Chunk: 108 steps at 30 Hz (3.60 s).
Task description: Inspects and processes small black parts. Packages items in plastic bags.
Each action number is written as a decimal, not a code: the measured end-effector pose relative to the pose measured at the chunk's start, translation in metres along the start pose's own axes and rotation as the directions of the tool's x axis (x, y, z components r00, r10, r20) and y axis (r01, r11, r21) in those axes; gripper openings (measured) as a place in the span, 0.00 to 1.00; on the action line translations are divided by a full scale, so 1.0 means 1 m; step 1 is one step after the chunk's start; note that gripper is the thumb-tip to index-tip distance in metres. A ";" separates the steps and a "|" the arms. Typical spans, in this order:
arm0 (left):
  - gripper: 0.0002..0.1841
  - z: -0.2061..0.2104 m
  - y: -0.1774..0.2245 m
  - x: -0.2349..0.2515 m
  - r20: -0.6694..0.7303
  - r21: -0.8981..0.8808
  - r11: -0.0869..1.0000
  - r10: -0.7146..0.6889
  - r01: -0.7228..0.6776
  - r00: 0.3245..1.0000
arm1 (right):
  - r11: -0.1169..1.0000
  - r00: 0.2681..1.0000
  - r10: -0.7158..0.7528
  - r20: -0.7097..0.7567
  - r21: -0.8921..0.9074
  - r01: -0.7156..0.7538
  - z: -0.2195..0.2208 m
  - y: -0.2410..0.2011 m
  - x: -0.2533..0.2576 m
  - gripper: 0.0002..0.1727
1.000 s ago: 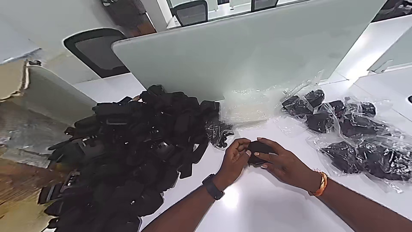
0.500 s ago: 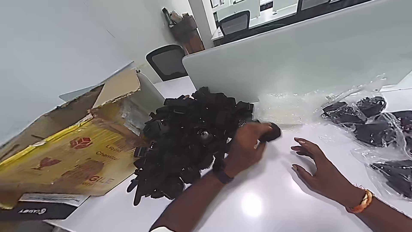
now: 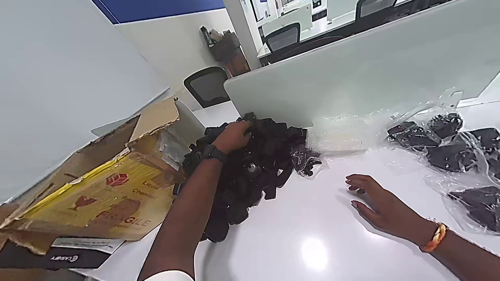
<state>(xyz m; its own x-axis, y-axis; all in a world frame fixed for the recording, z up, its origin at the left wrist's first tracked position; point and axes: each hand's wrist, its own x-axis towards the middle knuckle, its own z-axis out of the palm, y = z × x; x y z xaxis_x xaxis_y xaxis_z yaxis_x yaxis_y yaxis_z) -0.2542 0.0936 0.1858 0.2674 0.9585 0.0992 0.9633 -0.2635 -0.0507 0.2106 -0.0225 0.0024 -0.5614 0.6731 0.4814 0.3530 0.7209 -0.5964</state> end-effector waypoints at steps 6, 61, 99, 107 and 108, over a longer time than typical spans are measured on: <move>0.19 -0.002 0.029 -0.013 -0.292 0.145 0.989 0.024 0.019 0.956 | 1.000 0.999 0.011 0.032 -0.002 -0.011 -0.001 0.000 0.001 0.27; 0.39 0.114 0.263 0.174 0.151 -0.197 0.952 0.266 -0.235 0.952 | 0.937 0.975 0.213 0.063 -0.296 -0.186 -0.007 0.005 0.011 0.18; 0.24 0.034 0.354 0.187 -0.391 -0.808 0.345 0.290 -0.477 0.873 | 0.929 0.963 0.240 0.122 -0.316 -0.191 -0.007 0.005 0.015 0.20; 0.33 0.028 0.460 0.171 -0.363 -0.928 -0.176 0.233 -0.328 0.902 | 0.934 0.973 0.215 0.082 -0.309 -0.180 -0.007 -0.007 0.017 0.23; 0.32 0.031 0.479 0.171 -0.303 -0.948 -0.183 0.265 -0.261 0.915 | 0.932 0.969 0.232 0.082 -0.306 -0.197 -0.011 -0.014 0.015 0.25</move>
<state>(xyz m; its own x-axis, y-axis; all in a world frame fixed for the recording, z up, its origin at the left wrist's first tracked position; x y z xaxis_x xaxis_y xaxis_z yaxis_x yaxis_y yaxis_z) 0.2523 0.1345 0.1479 0.5070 0.7743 0.3788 -0.2248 -0.3055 0.9253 0.2058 -0.0204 0.0251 -0.5236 0.8060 0.2758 0.6682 0.5894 -0.4539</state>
